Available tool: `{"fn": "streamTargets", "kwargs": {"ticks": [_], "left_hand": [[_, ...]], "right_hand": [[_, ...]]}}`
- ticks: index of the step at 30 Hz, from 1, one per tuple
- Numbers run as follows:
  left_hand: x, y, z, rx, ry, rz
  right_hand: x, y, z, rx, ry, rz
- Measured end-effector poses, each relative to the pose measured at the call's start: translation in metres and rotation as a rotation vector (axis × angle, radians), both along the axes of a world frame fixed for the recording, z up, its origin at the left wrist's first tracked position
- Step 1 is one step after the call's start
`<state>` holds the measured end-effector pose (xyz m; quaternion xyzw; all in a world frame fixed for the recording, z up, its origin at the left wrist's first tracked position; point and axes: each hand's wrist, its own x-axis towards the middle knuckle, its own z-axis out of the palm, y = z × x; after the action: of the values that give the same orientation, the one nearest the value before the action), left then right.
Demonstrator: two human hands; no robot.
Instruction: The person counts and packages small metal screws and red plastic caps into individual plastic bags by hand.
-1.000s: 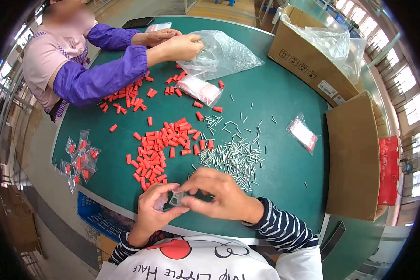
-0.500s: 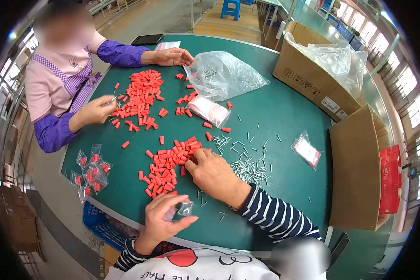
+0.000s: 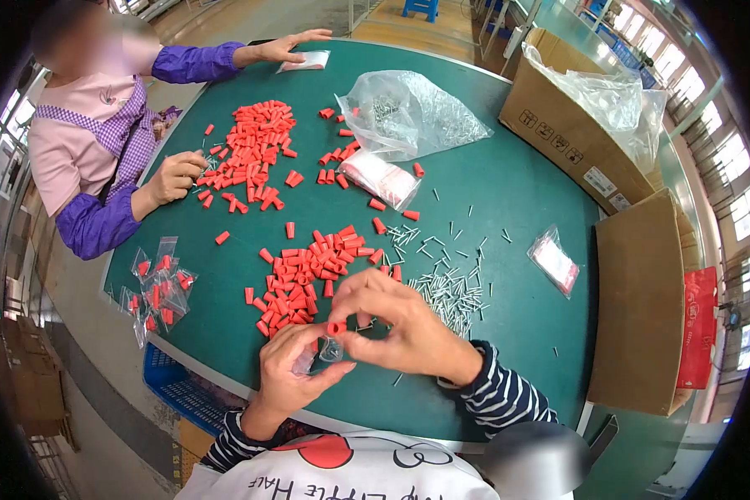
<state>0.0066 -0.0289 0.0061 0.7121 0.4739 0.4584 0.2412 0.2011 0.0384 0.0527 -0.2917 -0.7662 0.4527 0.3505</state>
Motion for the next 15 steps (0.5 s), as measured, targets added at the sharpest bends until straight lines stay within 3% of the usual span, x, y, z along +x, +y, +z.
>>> {"fn": "streamTargets", "kwargs": {"ticks": [4,5,8,11,15], "left_hand": [[0.000,0.000,-0.003,-0.007,0.009,-0.003],[0.000,0.000,-0.003,-0.003,0.010,-0.008],[0.001,-0.002,-0.002,-0.023,-0.010,0.010],[0.002,-0.002,-0.002,0.005,0.002,0.018],[-0.001,-0.005,-0.006,-0.055,-0.053,-0.070]], "right_hand": [[0.000,-0.016,0.000,-0.054,0.086,0.068],[0.001,-0.016,-0.001,0.079,0.023,0.066],[0.003,-0.022,-0.001,0.101,-0.035,0.037],[0.009,-0.028,0.005,-0.059,0.002,-0.041],[0.015,-0.024,-0.004,0.072,-0.060,-0.071]]}}
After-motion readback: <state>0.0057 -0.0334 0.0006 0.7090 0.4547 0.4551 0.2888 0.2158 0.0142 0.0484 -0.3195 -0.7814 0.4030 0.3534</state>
